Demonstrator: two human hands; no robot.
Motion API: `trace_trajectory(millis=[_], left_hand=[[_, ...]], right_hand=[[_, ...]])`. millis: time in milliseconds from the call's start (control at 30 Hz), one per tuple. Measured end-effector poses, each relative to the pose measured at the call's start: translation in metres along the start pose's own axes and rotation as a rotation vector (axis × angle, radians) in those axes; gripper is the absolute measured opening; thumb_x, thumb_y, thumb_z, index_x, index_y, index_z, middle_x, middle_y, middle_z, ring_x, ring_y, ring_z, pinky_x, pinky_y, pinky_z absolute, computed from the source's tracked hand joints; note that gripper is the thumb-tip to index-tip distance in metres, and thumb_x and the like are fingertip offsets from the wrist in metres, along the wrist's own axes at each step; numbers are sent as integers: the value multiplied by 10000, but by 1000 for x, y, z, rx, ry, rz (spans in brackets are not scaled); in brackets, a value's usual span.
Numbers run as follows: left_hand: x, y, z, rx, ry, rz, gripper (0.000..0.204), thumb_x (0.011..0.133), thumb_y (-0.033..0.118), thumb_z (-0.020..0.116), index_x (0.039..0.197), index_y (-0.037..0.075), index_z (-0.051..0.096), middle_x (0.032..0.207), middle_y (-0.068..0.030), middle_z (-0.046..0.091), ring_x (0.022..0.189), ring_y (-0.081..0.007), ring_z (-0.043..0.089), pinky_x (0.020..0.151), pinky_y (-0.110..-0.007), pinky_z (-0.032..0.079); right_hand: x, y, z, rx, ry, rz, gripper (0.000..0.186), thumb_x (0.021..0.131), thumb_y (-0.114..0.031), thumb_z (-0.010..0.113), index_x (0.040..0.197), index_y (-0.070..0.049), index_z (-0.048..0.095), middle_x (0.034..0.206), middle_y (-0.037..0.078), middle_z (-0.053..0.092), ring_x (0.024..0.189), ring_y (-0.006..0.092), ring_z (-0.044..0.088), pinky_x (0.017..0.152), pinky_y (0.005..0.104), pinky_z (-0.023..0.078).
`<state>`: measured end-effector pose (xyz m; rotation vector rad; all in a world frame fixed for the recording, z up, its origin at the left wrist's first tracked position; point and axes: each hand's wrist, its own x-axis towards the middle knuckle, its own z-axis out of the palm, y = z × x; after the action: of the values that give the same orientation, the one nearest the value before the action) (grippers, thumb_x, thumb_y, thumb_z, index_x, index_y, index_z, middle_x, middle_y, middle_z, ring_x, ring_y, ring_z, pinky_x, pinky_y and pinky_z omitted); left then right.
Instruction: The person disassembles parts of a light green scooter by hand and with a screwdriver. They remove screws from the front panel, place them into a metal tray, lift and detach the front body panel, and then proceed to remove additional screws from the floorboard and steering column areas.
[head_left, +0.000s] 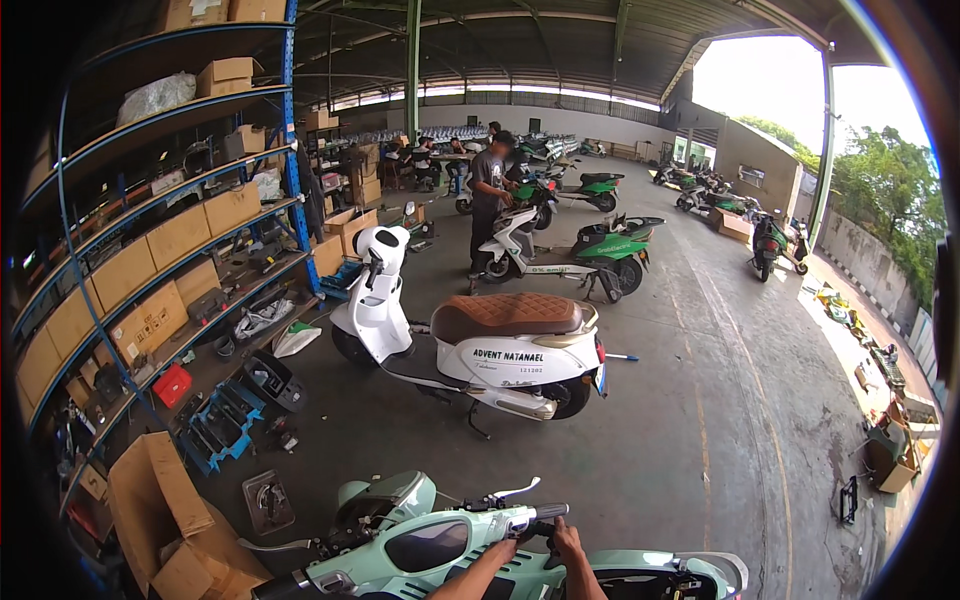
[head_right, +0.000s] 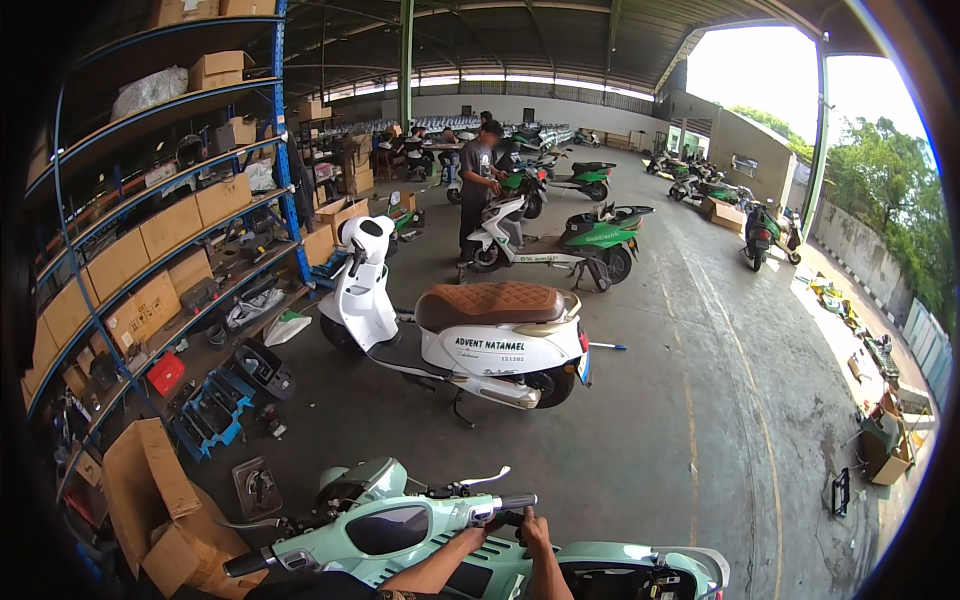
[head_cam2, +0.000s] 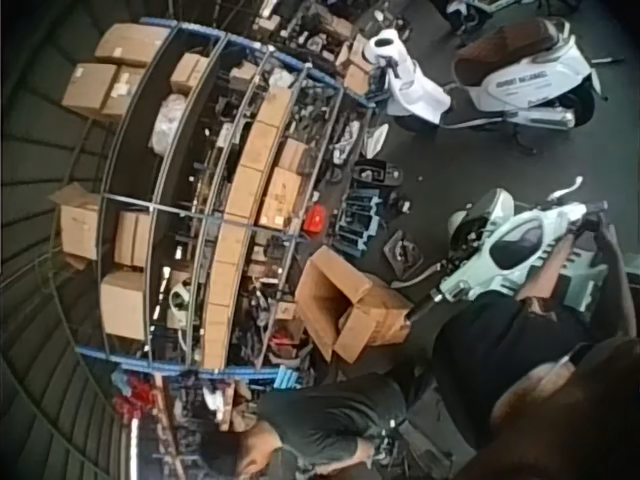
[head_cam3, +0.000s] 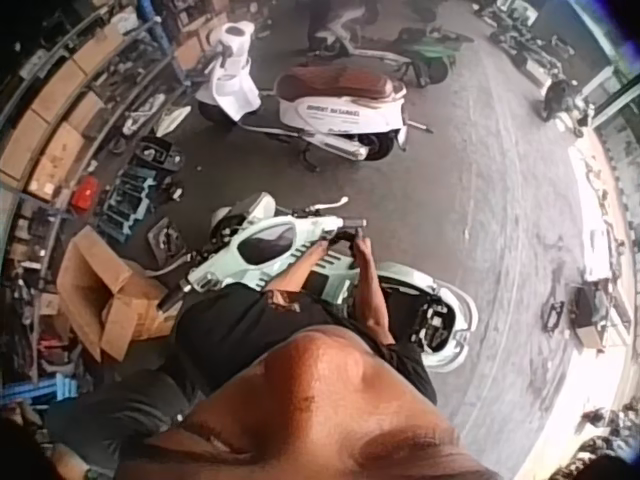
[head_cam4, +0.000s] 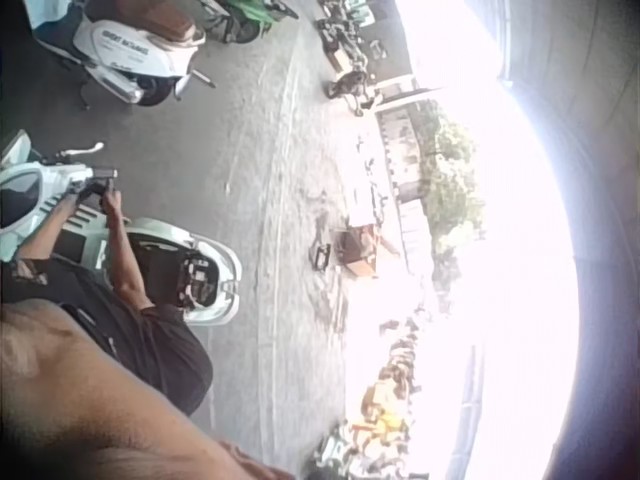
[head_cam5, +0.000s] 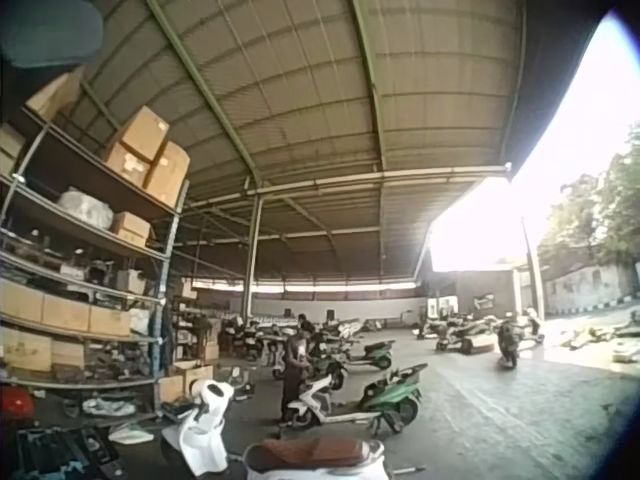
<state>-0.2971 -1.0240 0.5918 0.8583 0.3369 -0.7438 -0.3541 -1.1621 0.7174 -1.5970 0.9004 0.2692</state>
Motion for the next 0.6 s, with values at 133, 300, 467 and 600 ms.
trace_trajectory(millis=[133, 300, 467, 600], left_hand=[[1, 4, -3, 21, 13, 6, 261, 867, 258, 716, 1058, 121, 602, 1062, -38, 632, 986, -189, 619, 909, -333, 490], [-2, 0, -14, 31, 26, 10, 259, 866, 258, 718, 1054, 122, 602, 1057, -33, 631, 983, -185, 618, 911, -330, 486], [1, -11, -11, 70, 25, -3, 258, 865, 258, 719, 1050, 123, 602, 1052, -28, 631, 979, -181, 617, 914, -327, 482], [14, -27, -4, 118, -7, -12, 257, 864, 258, 720, 1047, 123, 602, 1048, -24, 630, 976, -178, 616, 916, -325, 479]], right_hand=[[-1, 7, -6, -30, -50, -188, 545, 902, -516, 573, 722, -5, 629, 569, 60, 559, 519, 163, 535, 466, 333, 418], [-12, 18, 12, -68, 139, -29, 681, 887, -606, 528, 677, 29, 654, 590, 86, 581, 534, 193, 549, 500, 366, 416], [-4, 32, -6, 74, -28, -71, 666, 897, -592, 517, 683, 24, 657, 580, 82, 572, 528, 191, 536, 488, 361, 405], [11, 41, -15, -7, 134, -49, 661, 899, -603, 502, 685, 9, 636, 569, 66, 552, 493, 195, 505, 458, 350, 401]])
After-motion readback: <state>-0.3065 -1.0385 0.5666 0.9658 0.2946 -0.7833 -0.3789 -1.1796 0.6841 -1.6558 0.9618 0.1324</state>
